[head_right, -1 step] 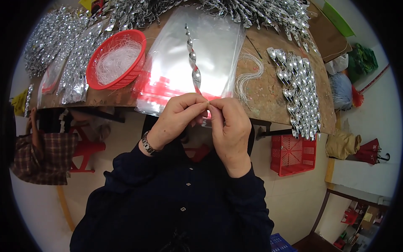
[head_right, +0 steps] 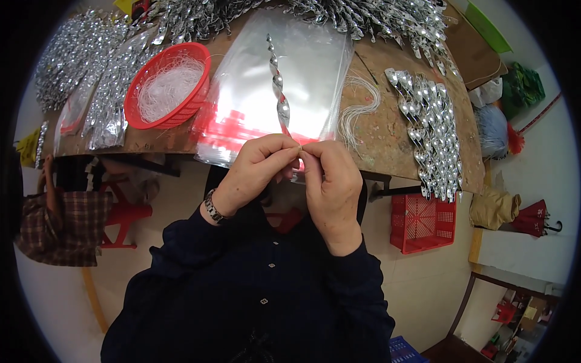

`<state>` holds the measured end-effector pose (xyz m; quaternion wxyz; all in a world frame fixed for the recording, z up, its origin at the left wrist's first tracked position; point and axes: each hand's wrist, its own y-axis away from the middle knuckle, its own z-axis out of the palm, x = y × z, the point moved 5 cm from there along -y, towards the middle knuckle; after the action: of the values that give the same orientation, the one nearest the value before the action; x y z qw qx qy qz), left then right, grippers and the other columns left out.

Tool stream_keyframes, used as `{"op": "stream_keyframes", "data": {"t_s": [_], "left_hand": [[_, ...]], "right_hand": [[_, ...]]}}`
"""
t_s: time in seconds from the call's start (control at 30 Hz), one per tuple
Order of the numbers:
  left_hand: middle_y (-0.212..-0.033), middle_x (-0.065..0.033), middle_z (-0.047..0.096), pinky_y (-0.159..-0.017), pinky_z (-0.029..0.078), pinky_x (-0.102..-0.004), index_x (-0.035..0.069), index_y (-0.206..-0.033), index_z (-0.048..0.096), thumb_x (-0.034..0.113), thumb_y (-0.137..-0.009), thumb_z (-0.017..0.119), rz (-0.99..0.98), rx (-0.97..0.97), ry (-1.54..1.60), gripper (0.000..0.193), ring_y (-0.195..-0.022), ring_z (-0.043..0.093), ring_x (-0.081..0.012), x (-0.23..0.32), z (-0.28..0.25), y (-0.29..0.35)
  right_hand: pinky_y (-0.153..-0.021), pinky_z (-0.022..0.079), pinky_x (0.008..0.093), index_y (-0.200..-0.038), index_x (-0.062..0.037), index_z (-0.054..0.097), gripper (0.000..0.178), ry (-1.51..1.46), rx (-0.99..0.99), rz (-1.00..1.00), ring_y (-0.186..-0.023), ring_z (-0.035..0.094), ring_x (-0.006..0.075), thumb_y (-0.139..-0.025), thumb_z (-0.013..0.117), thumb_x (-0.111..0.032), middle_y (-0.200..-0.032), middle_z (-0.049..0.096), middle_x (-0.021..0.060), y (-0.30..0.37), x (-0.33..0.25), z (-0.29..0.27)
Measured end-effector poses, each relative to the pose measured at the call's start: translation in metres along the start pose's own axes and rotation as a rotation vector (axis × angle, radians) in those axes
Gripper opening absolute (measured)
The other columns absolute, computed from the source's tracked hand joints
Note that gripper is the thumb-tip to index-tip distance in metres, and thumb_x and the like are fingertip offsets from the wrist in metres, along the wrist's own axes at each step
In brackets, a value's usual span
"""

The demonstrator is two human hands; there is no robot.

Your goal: Packaging silver spiral decorations into clear plastic bags at a workbench.

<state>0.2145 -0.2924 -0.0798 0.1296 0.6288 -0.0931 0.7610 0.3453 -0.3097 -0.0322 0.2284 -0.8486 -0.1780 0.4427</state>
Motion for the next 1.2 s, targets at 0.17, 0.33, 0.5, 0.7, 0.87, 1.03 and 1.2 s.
{"op": "stream_keyframes", "data": {"t_s": [0.17,0.33,0.5,0.7,0.87,1.03,1.2], "left_hand": [[-0.077,-0.0044,0.059,-0.060,0.046,-0.0248,-0.003,-0.091,0.062,0.012,-0.091,0.053,0.046,0.023,-0.099,0.018,-0.067,0.058,-0.0103,0.003,0.002,0.000],[-0.076,-0.0094,0.059,-0.061,0.046,-0.0293,-0.004,-0.089,0.062,0.010,-0.088,0.053,0.224,0.096,-0.324,0.017,-0.068,0.059,-0.0174,0.000,0.002,-0.002],[-0.075,-0.0099,0.059,-0.061,0.046,-0.0305,-0.004,-0.088,0.062,0.010,-0.086,0.054,0.240,0.136,-0.358,0.017,-0.068,0.059,-0.0185,-0.001,0.001,-0.003],[-0.074,-0.0081,0.060,-0.059,0.046,-0.0275,-0.005,-0.089,0.063,0.011,-0.087,0.054,0.118,0.099,-0.193,0.018,-0.065,0.059,-0.0141,-0.001,0.001,-0.003],[-0.074,-0.0028,0.060,-0.058,0.046,-0.0229,-0.004,-0.093,0.063,0.014,-0.091,0.054,0.008,0.088,-0.066,0.020,-0.064,0.057,-0.0079,0.000,0.000,-0.002],[-0.074,0.0001,0.060,-0.057,0.045,-0.0196,-0.003,-0.094,0.064,0.015,-0.092,0.055,-0.037,0.051,0.043,0.020,-0.064,0.055,-0.0042,-0.004,-0.002,-0.004],[-0.074,0.0008,0.060,-0.058,0.044,-0.0190,-0.003,-0.095,0.064,0.015,-0.092,0.055,-0.014,0.038,0.022,0.020,-0.064,0.054,-0.0033,-0.002,0.000,-0.003]], "right_hand": [[-0.061,0.045,0.0354,-0.083,-0.0009,0.058,0.005,0.035,-0.002,0.000,-0.069,0.058,0.0300,-0.080,0.062,0.001,-0.077,0.057,0.0126,-0.001,0.000,-0.001],[-0.063,0.046,0.0319,-0.085,-0.0006,0.060,0.006,0.132,-0.042,-0.018,-0.070,0.058,0.0260,-0.080,0.062,0.003,-0.078,0.059,0.0118,-0.002,0.001,-0.001],[-0.060,0.045,0.0375,-0.082,-0.0027,0.058,0.009,0.139,-0.014,-0.029,-0.069,0.058,0.0312,-0.077,0.062,0.002,-0.077,0.056,0.0120,-0.001,0.001,0.002],[-0.058,0.045,0.0352,-0.083,-0.0018,0.058,0.008,0.106,0.044,-0.074,-0.067,0.058,0.0291,-0.078,0.061,0.003,-0.077,0.057,0.0114,0.001,0.003,0.004],[-0.060,0.045,0.0276,-0.086,-0.0002,0.059,0.003,-0.077,-0.030,0.090,-0.069,0.057,0.0172,-0.083,0.059,0.002,-0.080,0.058,0.0073,0.001,0.013,0.004],[-0.068,0.045,0.0214,-0.092,0.0008,0.059,0.005,-0.390,-0.109,0.310,-0.076,0.054,0.0067,-0.091,0.055,-0.002,-0.087,0.058,0.0009,0.006,0.031,0.008],[-0.071,0.042,0.0179,-0.096,-0.0008,0.059,0.009,-0.698,-0.142,0.479,-0.078,0.053,0.0045,-0.094,0.053,-0.007,-0.087,0.058,-0.0008,0.007,0.033,0.013]]}}
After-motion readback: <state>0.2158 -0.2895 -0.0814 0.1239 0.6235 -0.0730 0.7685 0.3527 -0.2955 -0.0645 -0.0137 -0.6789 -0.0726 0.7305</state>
